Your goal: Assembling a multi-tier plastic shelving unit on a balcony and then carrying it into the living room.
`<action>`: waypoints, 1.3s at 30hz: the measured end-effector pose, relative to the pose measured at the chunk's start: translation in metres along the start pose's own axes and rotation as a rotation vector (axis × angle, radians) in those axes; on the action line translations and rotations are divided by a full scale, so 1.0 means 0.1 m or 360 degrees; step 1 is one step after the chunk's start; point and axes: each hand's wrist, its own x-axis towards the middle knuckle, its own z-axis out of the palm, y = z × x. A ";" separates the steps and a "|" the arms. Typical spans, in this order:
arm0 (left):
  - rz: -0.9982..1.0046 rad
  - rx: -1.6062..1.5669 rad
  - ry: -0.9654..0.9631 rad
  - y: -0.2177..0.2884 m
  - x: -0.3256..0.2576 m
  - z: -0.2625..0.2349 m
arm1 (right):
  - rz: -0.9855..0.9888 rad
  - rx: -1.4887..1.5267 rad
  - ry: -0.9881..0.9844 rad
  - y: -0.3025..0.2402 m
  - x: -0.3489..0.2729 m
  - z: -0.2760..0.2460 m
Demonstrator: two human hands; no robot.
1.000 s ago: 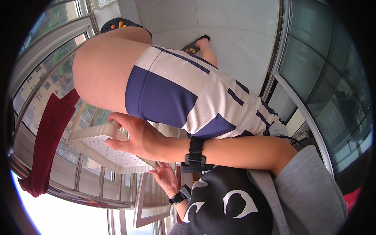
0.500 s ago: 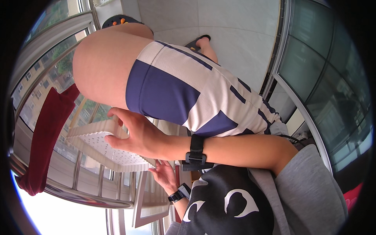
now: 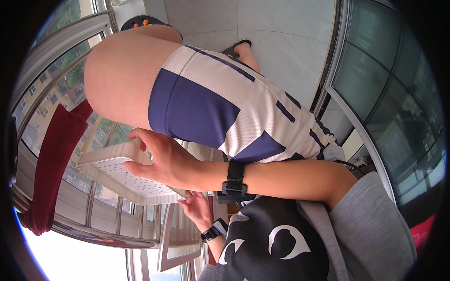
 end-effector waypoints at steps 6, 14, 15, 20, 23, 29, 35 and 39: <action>-0.0010 0.0000 -0.0012 0.00 0.00 0.00 | -0.0126 -0.0076 -0.0016 -0.04 0.00 -0.03; 0.0019 -0.0012 -0.0010 -0.02 0.01 0.09 | -0.0155 -0.0053 -0.0023 -0.04 0.00 -0.05; 0.0011 -0.0023 -0.0007 -0.01 0.02 0.07 | -0.0108 -0.0042 -0.0046 -0.04 0.00 -0.06; -0.0012 -0.0087 -0.0058 0.02 -0.02 0.04 | -0.0093 -0.0009 0.0006 -0.04 -0.02 -0.01; 0.0048 0.0010 0.0024 0.00 0.01 0.12 | -0.0184 -0.0012 0.0062 0.01 0.02 -0.01; -0.0057 0.0371 -0.0004 0.08 -0.06 0.04 | -0.0197 -0.0095 -0.0052 -0.03 0.01 -0.03; 0.0042 0.0640 0.0014 0.03 -0.05 0.18 | -0.0216 -0.0107 -0.0100 -0.04 0.05 0.01; 0.0096 0.0465 0.0021 -0.04 0.02 0.08 | -0.0168 -0.0329 -0.0201 -0.07 0.05 0.01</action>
